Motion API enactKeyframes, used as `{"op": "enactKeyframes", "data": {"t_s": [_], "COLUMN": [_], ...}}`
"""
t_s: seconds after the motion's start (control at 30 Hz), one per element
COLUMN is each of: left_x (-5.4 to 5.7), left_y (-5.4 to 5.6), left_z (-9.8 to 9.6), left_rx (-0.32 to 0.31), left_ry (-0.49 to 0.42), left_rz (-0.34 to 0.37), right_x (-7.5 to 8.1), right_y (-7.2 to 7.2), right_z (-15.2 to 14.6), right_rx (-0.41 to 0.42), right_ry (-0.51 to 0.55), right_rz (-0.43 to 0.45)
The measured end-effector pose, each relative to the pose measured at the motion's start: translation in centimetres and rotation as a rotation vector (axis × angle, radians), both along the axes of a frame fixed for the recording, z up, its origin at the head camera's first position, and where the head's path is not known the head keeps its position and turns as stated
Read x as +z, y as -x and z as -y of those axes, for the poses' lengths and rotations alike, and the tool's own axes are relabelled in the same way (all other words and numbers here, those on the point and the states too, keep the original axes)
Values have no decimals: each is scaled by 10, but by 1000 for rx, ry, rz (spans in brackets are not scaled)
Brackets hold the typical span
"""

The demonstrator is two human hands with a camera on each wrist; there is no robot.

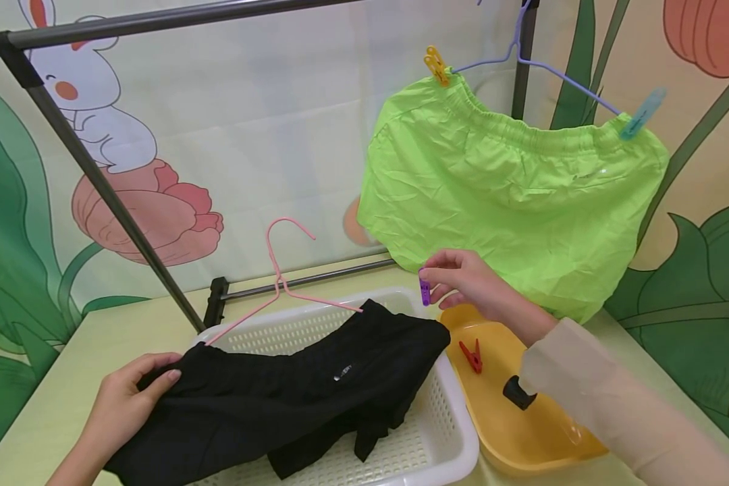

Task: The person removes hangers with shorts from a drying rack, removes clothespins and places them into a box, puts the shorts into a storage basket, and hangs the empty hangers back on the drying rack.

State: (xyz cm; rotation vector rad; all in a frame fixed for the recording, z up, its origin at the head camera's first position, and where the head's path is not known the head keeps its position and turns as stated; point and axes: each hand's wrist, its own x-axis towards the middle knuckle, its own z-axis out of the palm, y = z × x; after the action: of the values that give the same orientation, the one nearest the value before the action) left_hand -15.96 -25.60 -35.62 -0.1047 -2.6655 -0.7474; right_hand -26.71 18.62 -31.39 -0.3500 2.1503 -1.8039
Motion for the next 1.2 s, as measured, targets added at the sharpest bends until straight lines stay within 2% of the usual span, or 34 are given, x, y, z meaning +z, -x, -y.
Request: {"op": "enactKeyframes", "data": {"t_s": [0.23, 0.57, 0.87, 1.2], "left_x": [-1, -1, -1, -1], "left_y": [0, 0, 0, 0], "left_z": [0, 1, 1, 0], "left_rx": [6, 1, 3, 3], "left_ry": [-6, -12, -8, -8], "left_rz": [14, 16, 29, 24], "right_x": [-8, -21, -34, -50], "right_y": [3, 9, 8, 7], "right_z": [-15, -34, -48, -59], "right_rx": [-7, -20, 8, 17], "right_ry": [-65, -191, -326, -428], "right_rz": [43, 47, 66, 91]}}
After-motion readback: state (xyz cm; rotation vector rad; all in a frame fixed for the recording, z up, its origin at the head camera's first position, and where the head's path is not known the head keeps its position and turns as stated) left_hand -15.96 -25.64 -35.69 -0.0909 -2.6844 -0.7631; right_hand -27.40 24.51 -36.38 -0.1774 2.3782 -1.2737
